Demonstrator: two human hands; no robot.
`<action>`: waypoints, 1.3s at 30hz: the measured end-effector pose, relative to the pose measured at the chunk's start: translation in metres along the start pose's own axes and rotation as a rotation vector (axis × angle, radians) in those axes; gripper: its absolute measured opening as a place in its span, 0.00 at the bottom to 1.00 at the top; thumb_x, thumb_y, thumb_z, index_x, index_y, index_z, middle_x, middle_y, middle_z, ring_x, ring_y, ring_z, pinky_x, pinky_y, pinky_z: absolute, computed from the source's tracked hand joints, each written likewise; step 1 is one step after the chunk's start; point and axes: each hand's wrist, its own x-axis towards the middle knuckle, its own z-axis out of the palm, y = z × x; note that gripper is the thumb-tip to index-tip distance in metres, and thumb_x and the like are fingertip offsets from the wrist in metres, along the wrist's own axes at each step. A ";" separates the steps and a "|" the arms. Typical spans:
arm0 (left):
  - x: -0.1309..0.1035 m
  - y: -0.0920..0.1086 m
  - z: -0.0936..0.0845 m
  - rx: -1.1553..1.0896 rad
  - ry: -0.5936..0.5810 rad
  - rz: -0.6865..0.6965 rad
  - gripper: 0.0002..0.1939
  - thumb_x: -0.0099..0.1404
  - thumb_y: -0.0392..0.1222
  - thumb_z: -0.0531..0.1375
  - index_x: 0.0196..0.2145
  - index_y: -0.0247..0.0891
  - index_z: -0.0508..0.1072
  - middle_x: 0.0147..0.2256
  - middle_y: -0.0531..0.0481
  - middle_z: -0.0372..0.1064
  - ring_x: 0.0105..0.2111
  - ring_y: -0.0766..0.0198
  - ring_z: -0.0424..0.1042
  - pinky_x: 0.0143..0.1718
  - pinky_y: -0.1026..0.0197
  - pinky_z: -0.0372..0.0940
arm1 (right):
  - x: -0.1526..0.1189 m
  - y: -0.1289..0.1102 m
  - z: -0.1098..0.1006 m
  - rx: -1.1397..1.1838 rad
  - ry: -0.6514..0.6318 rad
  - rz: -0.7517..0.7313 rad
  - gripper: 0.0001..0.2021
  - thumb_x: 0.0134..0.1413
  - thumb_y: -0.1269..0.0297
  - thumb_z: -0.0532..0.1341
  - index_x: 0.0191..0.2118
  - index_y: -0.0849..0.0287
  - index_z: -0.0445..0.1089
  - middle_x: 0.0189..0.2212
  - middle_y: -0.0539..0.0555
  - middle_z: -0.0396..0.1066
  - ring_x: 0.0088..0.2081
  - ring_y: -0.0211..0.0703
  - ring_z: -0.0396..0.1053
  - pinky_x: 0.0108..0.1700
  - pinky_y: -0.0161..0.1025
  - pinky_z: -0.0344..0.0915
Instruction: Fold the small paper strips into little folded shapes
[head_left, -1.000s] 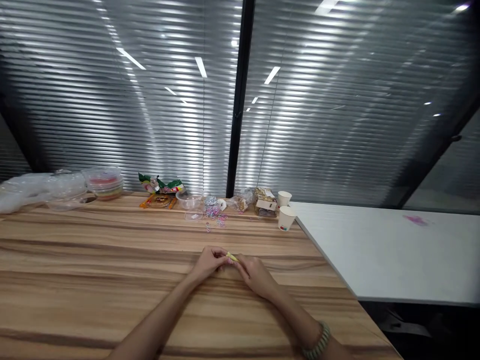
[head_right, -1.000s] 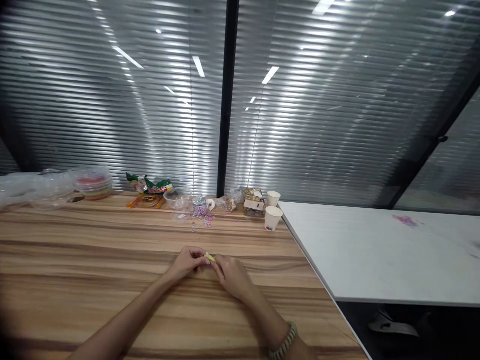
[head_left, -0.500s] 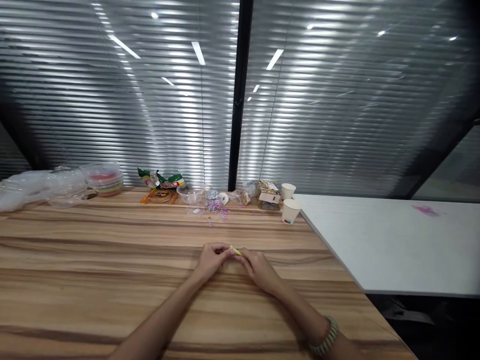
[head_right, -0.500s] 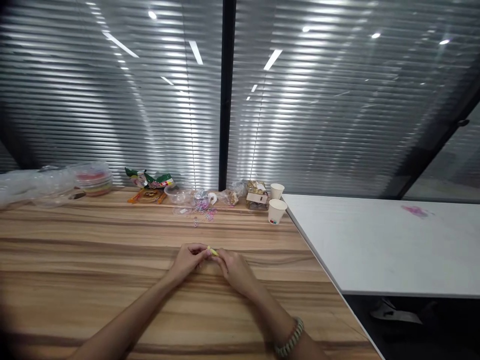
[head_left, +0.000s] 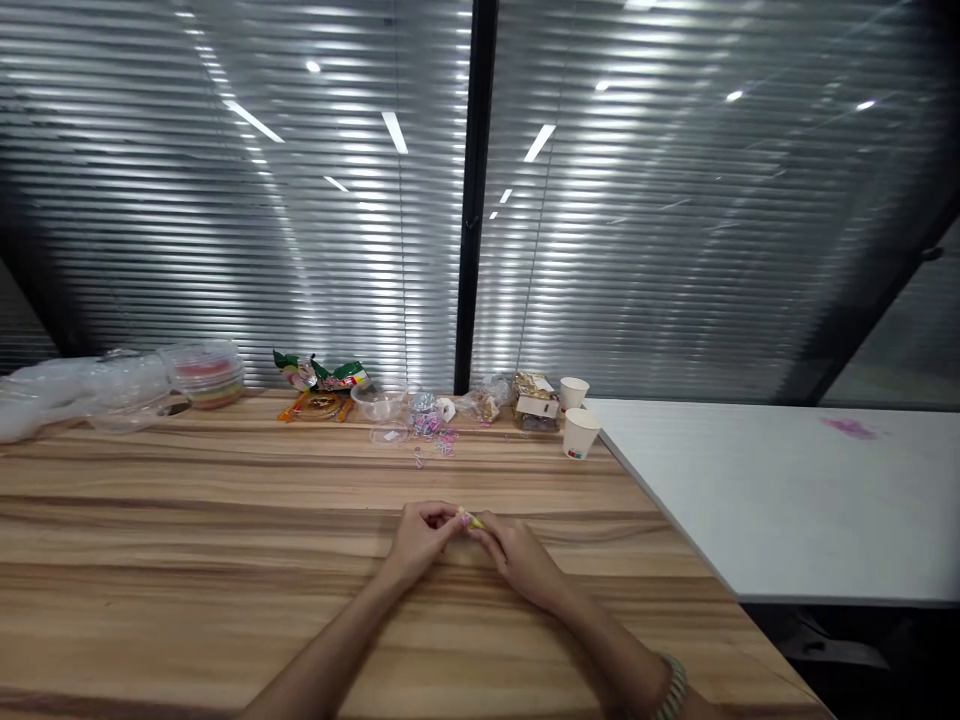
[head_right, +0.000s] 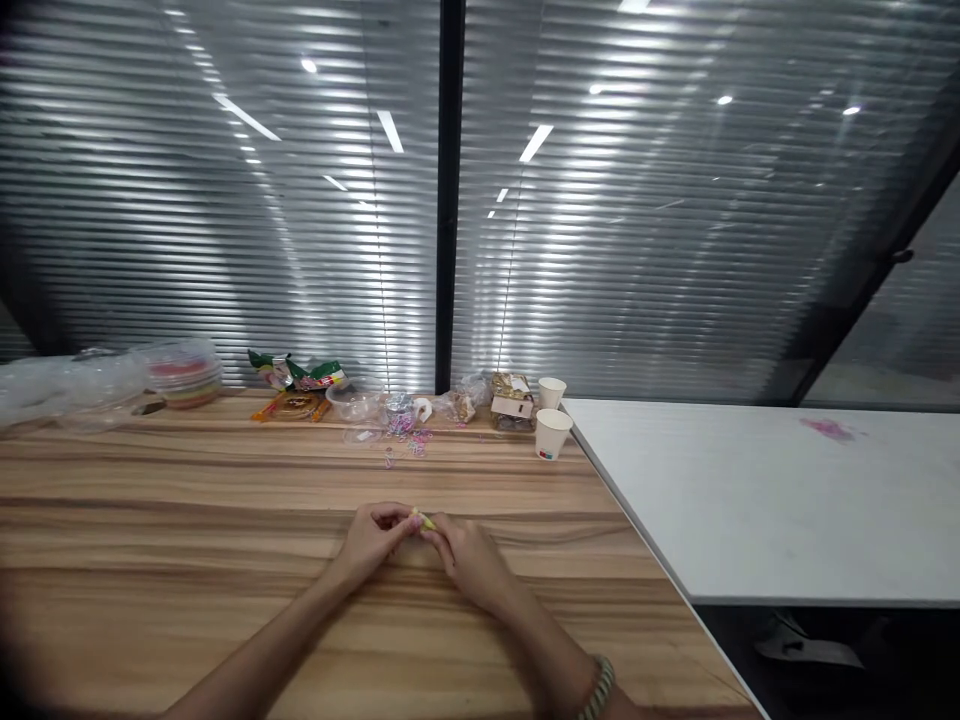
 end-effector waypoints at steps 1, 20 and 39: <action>0.000 0.000 0.000 0.017 -0.007 0.017 0.16 0.51 0.49 0.59 0.22 0.31 0.75 0.18 0.48 0.69 0.19 0.68 0.61 0.21 0.67 0.54 | 0.000 0.000 0.000 -0.005 -0.002 0.003 0.11 0.62 0.65 0.47 0.39 0.59 0.64 0.34 0.54 0.70 0.35 0.41 0.67 0.35 0.33 0.58; 0.008 -0.003 0.002 0.060 -0.026 -0.017 0.15 0.51 0.49 0.59 0.21 0.33 0.76 0.16 0.52 0.63 0.18 0.70 0.54 0.20 0.68 0.49 | 0.002 0.010 0.003 -0.067 -0.033 0.061 0.12 0.62 0.64 0.45 0.38 0.59 0.64 0.32 0.54 0.69 0.35 0.43 0.67 0.37 0.35 0.59; 0.010 -0.002 0.007 0.099 -0.054 -0.010 0.12 0.52 0.46 0.59 0.24 0.36 0.78 0.18 0.50 0.66 0.20 0.68 0.57 0.22 0.66 0.52 | -0.005 0.012 -0.003 -0.007 -0.037 0.113 0.12 0.61 0.64 0.46 0.39 0.57 0.66 0.36 0.55 0.70 0.38 0.44 0.67 0.40 0.37 0.61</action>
